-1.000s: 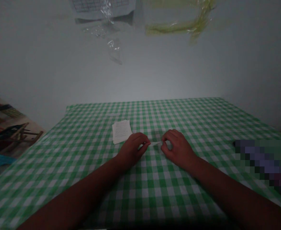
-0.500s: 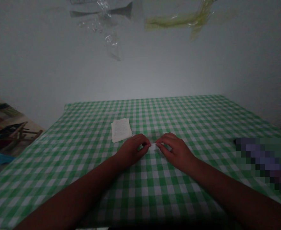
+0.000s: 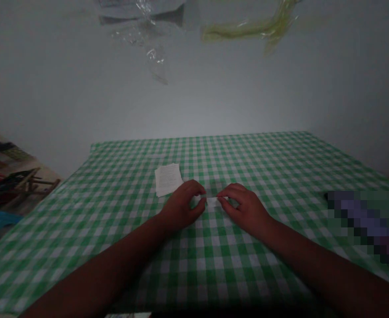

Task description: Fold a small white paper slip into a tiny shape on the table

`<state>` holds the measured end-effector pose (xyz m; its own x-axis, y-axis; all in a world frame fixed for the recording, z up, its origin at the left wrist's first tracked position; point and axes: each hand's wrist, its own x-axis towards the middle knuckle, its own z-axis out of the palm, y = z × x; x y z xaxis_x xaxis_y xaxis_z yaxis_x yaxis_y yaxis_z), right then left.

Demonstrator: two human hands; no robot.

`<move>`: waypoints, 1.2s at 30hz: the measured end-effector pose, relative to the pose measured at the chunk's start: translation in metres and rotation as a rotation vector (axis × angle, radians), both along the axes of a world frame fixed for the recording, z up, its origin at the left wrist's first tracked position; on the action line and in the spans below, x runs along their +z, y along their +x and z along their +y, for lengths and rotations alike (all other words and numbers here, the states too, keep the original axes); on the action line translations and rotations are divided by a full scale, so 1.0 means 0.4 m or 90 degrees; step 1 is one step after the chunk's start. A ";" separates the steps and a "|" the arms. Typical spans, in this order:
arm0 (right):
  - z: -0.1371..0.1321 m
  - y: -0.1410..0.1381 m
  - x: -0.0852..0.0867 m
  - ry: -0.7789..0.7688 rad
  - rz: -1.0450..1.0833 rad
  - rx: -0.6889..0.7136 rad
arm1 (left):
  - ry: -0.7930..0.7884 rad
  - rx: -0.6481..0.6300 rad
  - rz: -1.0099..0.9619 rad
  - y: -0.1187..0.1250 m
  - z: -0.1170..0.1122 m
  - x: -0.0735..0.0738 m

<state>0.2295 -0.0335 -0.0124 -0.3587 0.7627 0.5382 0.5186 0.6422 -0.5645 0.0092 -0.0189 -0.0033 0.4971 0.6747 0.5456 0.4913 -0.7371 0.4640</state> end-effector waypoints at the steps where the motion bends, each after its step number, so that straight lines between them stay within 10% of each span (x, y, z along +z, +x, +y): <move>1: -0.002 -0.003 0.000 0.024 -0.006 0.009 | 0.012 -0.009 0.006 0.005 -0.005 0.000; 25: -0.021 -0.009 0.014 0.175 -0.107 -0.012 | 0.038 0.172 0.134 0.011 -0.012 0.020; 36: -0.031 -0.029 0.012 0.196 -0.147 -0.014 | 0.093 0.084 0.117 0.039 -0.037 0.021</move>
<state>0.2177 -0.0459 -0.0074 -0.4831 0.5865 0.6501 0.6251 0.7509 -0.2131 0.0248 -0.0336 0.0053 0.5106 0.6605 0.5505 0.6535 -0.7142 0.2508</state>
